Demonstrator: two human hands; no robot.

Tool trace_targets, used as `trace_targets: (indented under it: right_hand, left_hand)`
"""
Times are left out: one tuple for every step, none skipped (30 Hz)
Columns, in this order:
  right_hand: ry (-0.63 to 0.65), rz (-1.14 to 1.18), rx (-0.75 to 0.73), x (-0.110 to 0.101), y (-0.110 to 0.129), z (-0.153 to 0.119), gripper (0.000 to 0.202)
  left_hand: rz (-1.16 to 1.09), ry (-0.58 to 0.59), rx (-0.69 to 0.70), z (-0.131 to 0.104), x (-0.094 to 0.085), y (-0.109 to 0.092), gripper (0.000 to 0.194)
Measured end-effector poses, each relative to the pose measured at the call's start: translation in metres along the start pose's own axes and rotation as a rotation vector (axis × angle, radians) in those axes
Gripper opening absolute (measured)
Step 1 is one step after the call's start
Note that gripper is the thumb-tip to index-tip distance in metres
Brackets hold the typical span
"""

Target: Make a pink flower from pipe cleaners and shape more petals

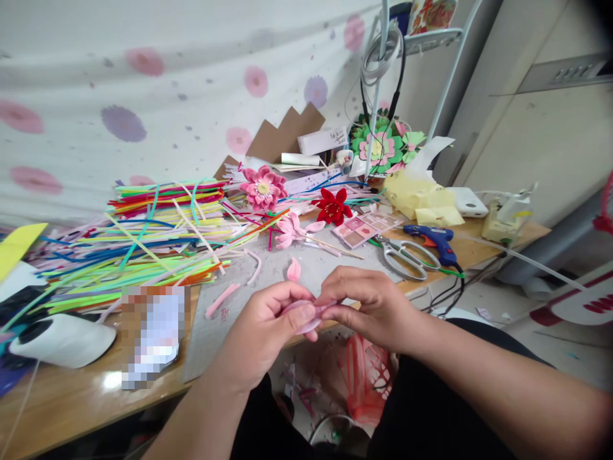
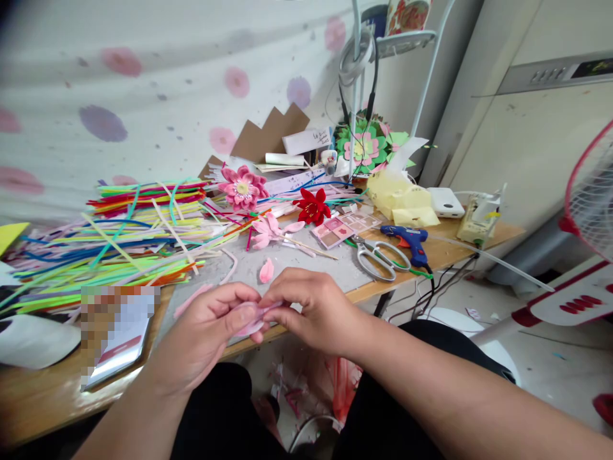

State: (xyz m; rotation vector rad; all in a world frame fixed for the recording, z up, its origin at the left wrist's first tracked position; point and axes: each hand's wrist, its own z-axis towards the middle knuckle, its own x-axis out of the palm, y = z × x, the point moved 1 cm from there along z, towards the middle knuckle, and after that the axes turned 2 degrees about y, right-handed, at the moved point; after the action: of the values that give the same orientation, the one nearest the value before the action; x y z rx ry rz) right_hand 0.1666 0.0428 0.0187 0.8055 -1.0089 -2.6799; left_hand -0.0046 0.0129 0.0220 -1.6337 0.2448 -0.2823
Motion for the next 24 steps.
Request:
trace_targets:
  right_hand:
    - [0.019, -0.008, -0.011, -0.001, 0.000, 0.000, 0.005]
    - [0.029, -0.015, -0.020, -0.002, 0.000, 0.000, 0.006]
    - [0.030, -0.021, -0.026, -0.002, 0.000, 0.000, 0.006]
    - [0.027, -0.025, -0.029, -0.003, 0.000, 0.000, 0.007]
    - [0.021, -0.029, -0.031, -0.003, -0.001, 0.000, 0.008]
    - [0.012, -0.037, -0.033, -0.004, -0.002, -0.001, 0.010]
    - [0.002, -0.047, -0.036, -0.004, -0.003, -0.001, 0.012]
    - [-0.007, -0.061, -0.040, -0.005, -0.004, -0.001, 0.015]
    - [-0.014, -0.076, -0.047, -0.006, -0.005, -0.002, 0.016]
    - [-0.021, -0.089, -0.055, -0.007, -0.005, -0.002, 0.017]
    - [-0.025, -0.101, -0.063, -0.007, -0.005, -0.002, 0.017]
    - [-0.029, -0.111, -0.070, -0.008, -0.005, -0.002, 0.017]
    - [-0.033, -0.120, -0.079, -0.008, -0.005, -0.002, 0.016]
    - [-0.036, -0.127, -0.090, -0.008, -0.004, -0.002, 0.015]
    - [-0.039, -0.131, -0.102, -0.008, -0.004, -0.002, 0.014]
    - [-0.041, -0.133, -0.114, -0.008, -0.004, -0.001, 0.014]
    - [-0.042, -0.133, -0.126, -0.008, -0.004, -0.001, 0.013]
    - [-0.041, -0.131, -0.134, -0.008, -0.004, -0.001, 0.013]
    - [-0.038, -0.127, -0.135, -0.008, -0.004, -0.001, 0.014]
    - [-0.035, -0.118, -0.126, -0.009, -0.004, -0.001, 0.016]
    - [-0.031, -0.104, -0.104, -0.010, -0.005, -0.001, 0.020]
    - [-0.024, -0.080, -0.069, -0.011, -0.006, -0.002, 0.025]
    - [-0.013, -0.045, -0.021, -0.012, -0.007, -0.002, 0.030]
    - [-0.003, -0.005, 0.032, -0.013, -0.008, -0.002, 0.031]
  left_hand:
    - [0.044, 0.019, -0.013, -0.001, -0.001, -0.001, 0.009]
    - [0.072, 0.031, -0.027, -0.001, -0.002, -0.002, 0.011]
    - [0.086, 0.040, -0.043, -0.001, -0.001, -0.002, 0.013]
    - [0.088, 0.049, -0.056, -0.001, -0.001, -0.002, 0.014]
    - [0.083, 0.055, -0.068, -0.001, 0.000, -0.002, 0.015]
    - [0.076, 0.057, -0.074, -0.001, 0.001, -0.001, 0.015]
    - [0.069, 0.056, -0.076, -0.001, 0.002, 0.000, 0.014]
    - [0.064, 0.053, -0.076, -0.002, 0.003, 0.001, 0.014]
    - [0.062, 0.050, -0.077, -0.002, 0.003, 0.002, 0.013]
    - [0.065, 0.048, -0.077, -0.002, 0.004, 0.003, 0.013]
    - [0.071, 0.048, -0.077, -0.003, 0.004, 0.004, 0.014]
    - [0.078, 0.049, -0.073, -0.003, 0.004, 0.005, 0.015]
    - [0.086, 0.053, -0.070, -0.003, 0.004, 0.005, 0.017]
    - [0.093, 0.058, -0.067, -0.003, 0.004, 0.005, 0.020]
    - [0.096, 0.064, -0.065, -0.003, 0.005, 0.006, 0.022]
    - [0.096, 0.072, -0.064, -0.003, 0.005, 0.006, 0.023]
    - [0.094, 0.080, -0.064, -0.003, 0.006, 0.007, 0.023]
    - [0.090, 0.084, -0.063, -0.003, 0.007, 0.007, 0.023]
    - [0.085, 0.082, -0.057, -0.003, 0.008, 0.008, 0.022]
    - [0.077, 0.075, -0.050, -0.004, 0.008, 0.009, 0.020]
    - [0.068, 0.065, -0.040, -0.004, 0.009, 0.009, 0.019]
    - [0.055, 0.052, -0.027, -0.005, 0.009, 0.010, 0.018]
    - [0.037, 0.036, -0.012, -0.005, 0.009, 0.011, 0.018]
    - [0.015, 0.020, 0.003, -0.006, 0.010, 0.011, 0.018]
